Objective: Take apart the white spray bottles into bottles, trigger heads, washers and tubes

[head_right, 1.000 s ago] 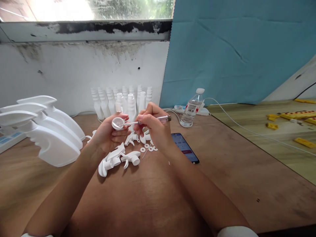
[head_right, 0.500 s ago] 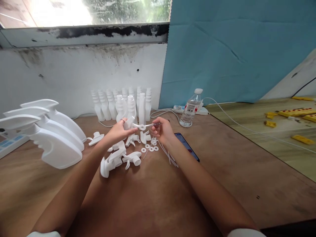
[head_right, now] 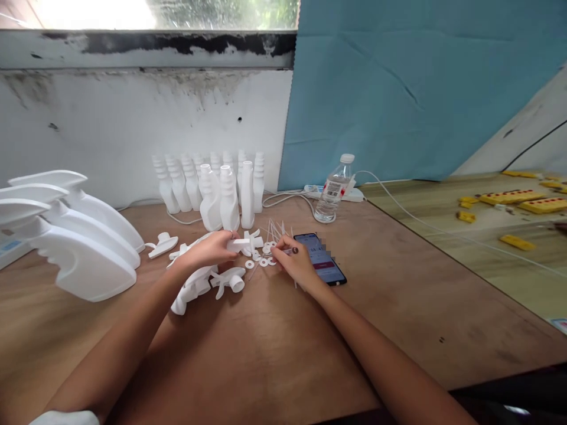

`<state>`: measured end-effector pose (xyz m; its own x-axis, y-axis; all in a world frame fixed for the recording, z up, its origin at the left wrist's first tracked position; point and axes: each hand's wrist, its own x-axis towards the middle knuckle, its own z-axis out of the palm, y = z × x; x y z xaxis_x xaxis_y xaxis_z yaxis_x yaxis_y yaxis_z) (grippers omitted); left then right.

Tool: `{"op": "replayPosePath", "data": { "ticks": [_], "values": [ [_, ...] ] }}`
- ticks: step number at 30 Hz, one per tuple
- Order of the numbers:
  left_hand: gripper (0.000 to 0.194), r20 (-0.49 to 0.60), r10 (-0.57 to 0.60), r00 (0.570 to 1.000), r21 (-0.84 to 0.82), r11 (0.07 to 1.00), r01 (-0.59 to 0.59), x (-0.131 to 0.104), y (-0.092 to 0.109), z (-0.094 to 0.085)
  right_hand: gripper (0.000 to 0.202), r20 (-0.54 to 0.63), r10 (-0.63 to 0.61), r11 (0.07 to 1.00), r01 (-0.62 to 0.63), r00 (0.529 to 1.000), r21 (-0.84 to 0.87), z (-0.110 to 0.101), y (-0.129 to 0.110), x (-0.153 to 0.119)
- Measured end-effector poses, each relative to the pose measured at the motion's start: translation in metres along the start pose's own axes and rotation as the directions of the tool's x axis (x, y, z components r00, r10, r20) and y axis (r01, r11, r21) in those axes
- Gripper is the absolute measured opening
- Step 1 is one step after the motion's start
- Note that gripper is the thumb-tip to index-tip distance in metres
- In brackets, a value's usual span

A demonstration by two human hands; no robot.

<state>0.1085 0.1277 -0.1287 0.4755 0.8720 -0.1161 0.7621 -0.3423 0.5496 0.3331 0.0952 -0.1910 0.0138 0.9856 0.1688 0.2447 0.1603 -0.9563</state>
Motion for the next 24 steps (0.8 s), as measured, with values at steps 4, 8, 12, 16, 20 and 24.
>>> {"op": "replayPosePath", "data": {
  "ticks": [4,8,12,16,20,24],
  "values": [
    [0.027,0.045,-0.005,0.999,0.018,1.000,0.005,0.002,-0.002,0.002,0.018,0.031,-0.063,0.994,0.066,0.998,-0.091,-0.001,0.001,-0.002],
    [0.030,0.062,-0.010,0.998,0.044,0.999,0.007,0.003,-0.004,0.003,0.021,0.012,-0.085,0.990,0.086,0.996,-0.111,-0.002,0.001,-0.003],
    [0.033,0.122,-0.007,0.993,0.068,0.998,-0.002,0.000,-0.006,0.000,0.022,-0.028,-0.094,0.990,0.090,0.995,-0.111,-0.005,0.000,-0.002],
    [0.044,0.195,0.004,0.981,0.165,0.986,-0.037,-0.003,-0.005,-0.008,0.022,-0.066,-0.104,0.991,0.098,0.992,-0.089,-0.007,0.001,-0.002],
    [0.036,0.179,-0.021,0.984,0.225,0.974,-0.020,-0.025,0.007,-0.035,0.023,-0.065,-0.110,0.990,0.103,0.992,-0.096,-0.009,0.002,-0.003],
    [0.037,-0.163,0.057,0.985,0.249,0.968,-0.015,-0.077,0.021,-0.078,0.022,-0.068,-0.100,0.989,0.092,0.993,-0.113,-0.009,-0.001,-0.005]
  ]
}}
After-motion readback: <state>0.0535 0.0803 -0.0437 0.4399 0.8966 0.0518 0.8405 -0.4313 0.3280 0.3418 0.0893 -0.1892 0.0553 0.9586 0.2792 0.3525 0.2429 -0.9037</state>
